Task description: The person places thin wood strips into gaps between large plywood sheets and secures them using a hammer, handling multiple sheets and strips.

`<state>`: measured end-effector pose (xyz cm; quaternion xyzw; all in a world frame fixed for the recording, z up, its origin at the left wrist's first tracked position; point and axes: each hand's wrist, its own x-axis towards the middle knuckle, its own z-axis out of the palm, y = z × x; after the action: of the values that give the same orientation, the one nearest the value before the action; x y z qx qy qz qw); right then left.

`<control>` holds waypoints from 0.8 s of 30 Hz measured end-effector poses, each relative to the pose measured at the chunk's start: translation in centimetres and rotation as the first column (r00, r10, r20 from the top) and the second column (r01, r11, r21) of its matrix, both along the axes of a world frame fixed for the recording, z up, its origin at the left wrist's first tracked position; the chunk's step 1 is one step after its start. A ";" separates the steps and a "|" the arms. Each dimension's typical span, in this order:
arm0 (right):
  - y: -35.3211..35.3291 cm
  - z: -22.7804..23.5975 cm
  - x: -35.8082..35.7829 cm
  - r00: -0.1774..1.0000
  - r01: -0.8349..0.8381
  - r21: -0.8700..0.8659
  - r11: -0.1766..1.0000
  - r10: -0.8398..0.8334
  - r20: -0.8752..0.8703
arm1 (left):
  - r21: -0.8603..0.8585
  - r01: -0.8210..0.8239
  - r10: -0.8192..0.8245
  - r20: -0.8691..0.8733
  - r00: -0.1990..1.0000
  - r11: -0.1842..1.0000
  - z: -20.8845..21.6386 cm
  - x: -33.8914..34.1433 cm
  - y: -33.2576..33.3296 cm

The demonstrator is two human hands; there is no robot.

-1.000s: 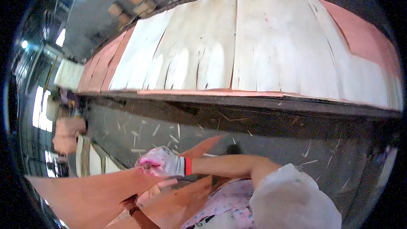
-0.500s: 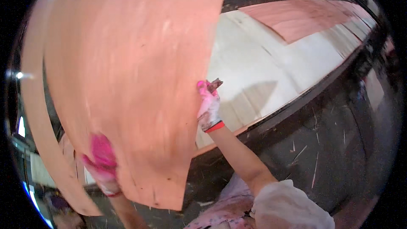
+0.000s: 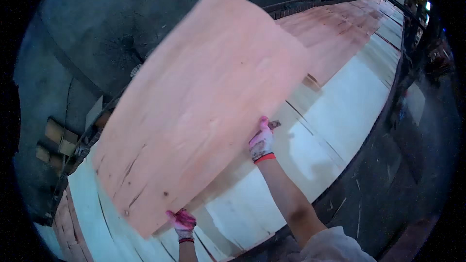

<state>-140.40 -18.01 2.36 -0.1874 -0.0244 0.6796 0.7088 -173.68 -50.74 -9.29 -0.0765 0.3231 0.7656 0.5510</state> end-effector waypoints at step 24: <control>2.9 5.6 2.4 0.752 0.092 -0.304 0.948 0.134 0.645 | -0.151 0.074 -0.117 -0.305 0.945 0.986 7.2 -1.0 10.4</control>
<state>-137.98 -15.08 7.92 -0.5254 -0.1647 0.5727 0.6073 -174.66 -40.35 -2.11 0.0239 0.4616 0.7163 0.5227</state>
